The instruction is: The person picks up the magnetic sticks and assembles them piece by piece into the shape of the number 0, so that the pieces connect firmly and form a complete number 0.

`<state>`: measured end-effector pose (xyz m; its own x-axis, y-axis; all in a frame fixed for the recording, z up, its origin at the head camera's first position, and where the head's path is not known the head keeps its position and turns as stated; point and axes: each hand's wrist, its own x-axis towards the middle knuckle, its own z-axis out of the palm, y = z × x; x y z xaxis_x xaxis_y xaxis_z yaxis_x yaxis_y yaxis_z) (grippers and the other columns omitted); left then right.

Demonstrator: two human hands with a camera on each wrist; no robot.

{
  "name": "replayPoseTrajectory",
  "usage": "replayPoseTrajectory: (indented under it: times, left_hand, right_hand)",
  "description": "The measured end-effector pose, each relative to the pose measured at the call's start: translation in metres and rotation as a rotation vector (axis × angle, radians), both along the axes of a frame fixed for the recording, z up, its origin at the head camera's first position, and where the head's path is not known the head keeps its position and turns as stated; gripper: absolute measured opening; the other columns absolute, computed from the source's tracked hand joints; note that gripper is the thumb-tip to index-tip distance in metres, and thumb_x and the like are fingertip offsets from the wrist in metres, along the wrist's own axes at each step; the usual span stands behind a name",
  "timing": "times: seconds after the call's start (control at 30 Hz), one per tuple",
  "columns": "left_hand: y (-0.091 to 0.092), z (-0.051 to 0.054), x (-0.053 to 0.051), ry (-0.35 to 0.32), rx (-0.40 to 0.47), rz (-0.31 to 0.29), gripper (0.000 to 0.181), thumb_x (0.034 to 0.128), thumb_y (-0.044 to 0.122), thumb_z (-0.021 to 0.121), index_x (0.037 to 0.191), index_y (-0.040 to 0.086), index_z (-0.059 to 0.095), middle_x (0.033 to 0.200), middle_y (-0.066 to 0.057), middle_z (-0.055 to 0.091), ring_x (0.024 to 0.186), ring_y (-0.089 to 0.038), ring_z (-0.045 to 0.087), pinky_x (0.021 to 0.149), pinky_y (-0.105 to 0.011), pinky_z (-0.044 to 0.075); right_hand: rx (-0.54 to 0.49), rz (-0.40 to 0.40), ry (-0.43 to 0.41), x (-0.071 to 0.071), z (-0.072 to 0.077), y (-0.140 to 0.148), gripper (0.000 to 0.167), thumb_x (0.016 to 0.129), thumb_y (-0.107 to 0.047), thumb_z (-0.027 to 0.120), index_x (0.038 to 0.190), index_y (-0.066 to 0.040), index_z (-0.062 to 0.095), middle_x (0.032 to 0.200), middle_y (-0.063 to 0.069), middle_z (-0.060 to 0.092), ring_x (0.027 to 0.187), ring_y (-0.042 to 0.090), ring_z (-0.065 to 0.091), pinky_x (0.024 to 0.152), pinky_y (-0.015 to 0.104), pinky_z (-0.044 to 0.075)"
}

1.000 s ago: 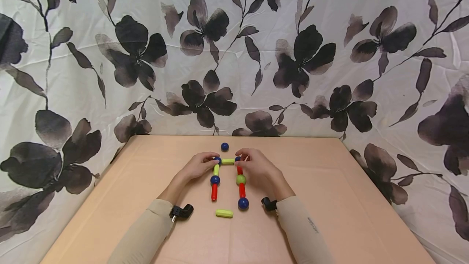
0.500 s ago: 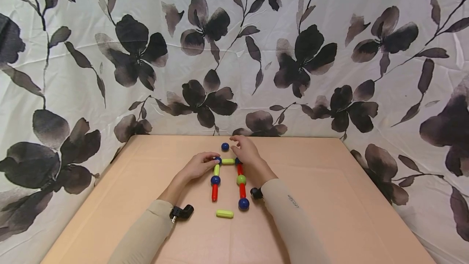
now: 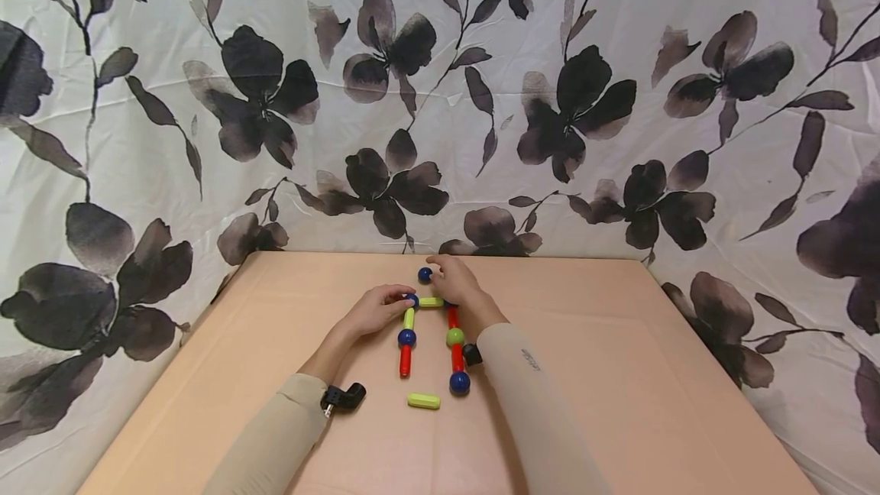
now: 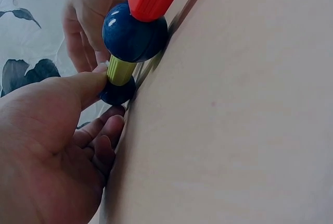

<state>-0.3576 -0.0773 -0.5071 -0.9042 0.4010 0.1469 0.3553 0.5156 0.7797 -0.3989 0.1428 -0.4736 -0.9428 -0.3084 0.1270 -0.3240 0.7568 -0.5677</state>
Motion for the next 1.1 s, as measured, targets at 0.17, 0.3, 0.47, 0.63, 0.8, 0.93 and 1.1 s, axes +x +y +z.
replayPoseTrajectory:
  times: [0.17,0.3,0.47,0.63,0.8,0.93,1.1]
  left_hand:
    - [0.0007,0.0002,-0.0002,0.000,0.004,0.002,0.035,0.1032,0.029,0.067,0.134,0.012,0.070,0.122,-0.006,0.073,0.112,-0.023,0.064,0.104,-0.047,0.049]
    - [0.0016,0.0005,0.0000,0.003,0.005,0.003,0.036,0.1032,0.029,0.066,0.134,0.011,0.070,0.123,-0.006,0.073,0.115,-0.024,0.064,0.105,-0.048,0.048]
    - [0.0013,0.0010,0.0004,0.002,0.005,0.004,0.036,0.1033,0.029,0.066,0.134,0.009,0.069,0.122,-0.006,0.073,0.114,-0.024,0.064,0.104,-0.048,0.049]
    - [0.0003,0.0013,0.0014,-0.009,0.008,0.001,0.036,0.1037,0.029,0.066,0.134,0.010,0.069,0.120,-0.005,0.073,0.109,-0.023,0.063,0.101,-0.047,0.049]
    - [0.0003,0.0016,0.0019,-0.021,0.008,0.003,0.035,0.1035,0.028,0.066,0.134,0.011,0.070,0.120,-0.005,0.072,0.110,-0.023,0.062,0.102,-0.047,0.048]
    - [0.0002,0.0021,0.0012,-0.026,0.006,0.009,0.035,0.1035,0.028,0.066,0.134,0.012,0.070,0.120,-0.005,0.072,0.109,-0.023,0.062,0.102,-0.047,0.049]
    - [0.0000,0.0035,0.0010,-0.029,0.007,0.012,0.035,0.1036,0.030,0.066,0.134,0.013,0.070,0.120,-0.005,0.072,0.108,-0.022,0.062,0.101,-0.046,0.049]
  right_hand:
    - [0.060,0.119,-0.016,-0.0027,0.0020,-0.0036,0.047,0.103,-0.005,0.060,0.150,-0.002,0.053,0.152,0.017,0.055,0.141,0.037,0.052,0.116,0.054,0.041]
    - [0.113,0.135,-0.017,-0.0019,0.0047,-0.0052,0.048,0.103,-0.006,0.061,0.150,-0.002,0.053,0.150,0.018,0.057,0.140,0.035,0.053,0.118,0.052,0.040]
    - [0.182,0.098,0.029,0.0010,0.0064,-0.0072,0.039,0.100,-0.009,0.067,0.139,-0.005,0.064,0.130,0.016,0.060,0.115,0.031,0.061,0.106,0.047,0.050]
    - [0.201,0.044,0.033,0.0030,0.0057,-0.0086,0.024,0.099,-0.012,0.070,0.123,-0.008,0.069,0.119,0.011,0.063,0.101,0.026,0.061,0.098,0.042,0.053]
    - [0.196,0.007,-0.015,0.0042,0.0046,-0.0089,0.024,0.100,-0.014,0.070,0.124,-0.011,0.065,0.116,0.010,0.068,0.101,0.026,0.063,0.097,0.043,0.055]
    - [0.215,0.042,-0.026,0.0046,0.0036,-0.0084,0.031,0.100,-0.016,0.070,0.131,-0.012,0.066,0.121,0.011,0.069,0.106,0.027,0.063,0.102,0.045,0.053]
    - [0.209,0.033,-0.043,0.0044,0.0011,-0.0085,0.032,0.101,-0.018,0.070,0.132,-0.013,0.063,0.121,0.011,0.070,0.103,0.026,0.062,0.104,0.045,0.052]
